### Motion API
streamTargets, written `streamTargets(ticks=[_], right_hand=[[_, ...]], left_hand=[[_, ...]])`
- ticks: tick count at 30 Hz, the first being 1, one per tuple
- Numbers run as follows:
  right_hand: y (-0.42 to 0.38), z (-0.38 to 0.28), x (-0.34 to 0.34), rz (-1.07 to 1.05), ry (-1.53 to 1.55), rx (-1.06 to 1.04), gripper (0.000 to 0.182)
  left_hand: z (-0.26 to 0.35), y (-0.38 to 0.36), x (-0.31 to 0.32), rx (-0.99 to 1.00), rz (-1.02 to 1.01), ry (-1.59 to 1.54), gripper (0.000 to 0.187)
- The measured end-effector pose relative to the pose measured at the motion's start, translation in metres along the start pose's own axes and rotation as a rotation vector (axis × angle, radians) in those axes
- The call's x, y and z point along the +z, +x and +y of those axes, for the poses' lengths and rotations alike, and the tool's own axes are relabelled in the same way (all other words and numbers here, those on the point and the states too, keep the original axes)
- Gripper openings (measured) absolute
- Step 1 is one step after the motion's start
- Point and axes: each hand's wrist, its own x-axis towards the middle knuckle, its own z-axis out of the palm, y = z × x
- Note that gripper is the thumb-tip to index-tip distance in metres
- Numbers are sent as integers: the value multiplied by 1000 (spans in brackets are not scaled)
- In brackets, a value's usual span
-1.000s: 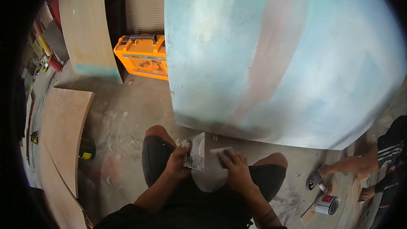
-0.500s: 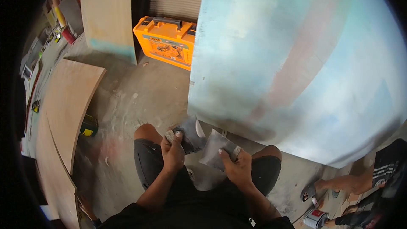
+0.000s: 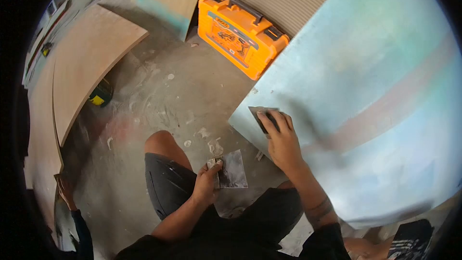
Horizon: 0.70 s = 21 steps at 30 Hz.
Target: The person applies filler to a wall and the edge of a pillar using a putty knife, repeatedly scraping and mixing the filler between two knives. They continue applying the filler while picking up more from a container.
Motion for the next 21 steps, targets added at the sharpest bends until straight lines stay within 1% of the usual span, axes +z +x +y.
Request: streamTargets(ticks=[1, 2, 5, 6, 8, 10, 12, 15, 18, 21], right_hand=[[7, 7, 9, -104, -177, -61, 56], [10, 17, 23, -165, -386, -160, 50], [23, 38, 53, -253, -615, -348, 48], [27, 44, 61, -270, -720, -391, 50], [36, 54, 70, -251, -820, -435, 52], [44, 58, 74, -270, -856, -442, 55], [50, 62, 77, -318, -835, -405, 57], [55, 68, 84, -302, -908, -447, 59], [56, 72, 91, -311, -933, -445, 58], [56, 76, 92, -303, -946, -464, 50]], left_hand=[[3, 1, 0, 17, -17, -10, 22], [5, 3, -1, 35, -33, -13, 22], [4, 15, -3, 77, -62, -13, 21], [2, 20, -3, 87, -66, -13, 21], [2, 24, 0, 75, -91, -22, 20], [3, 24, -2, 59, -102, -29, 19], [4, 24, -2, 40, -109, -28, 18], [8, 22, -1, -9, -111, -64, 17], [14, 15, 4, -23, -140, -109, 16], [10, 21, -2, -4, -161, -92, 15]])
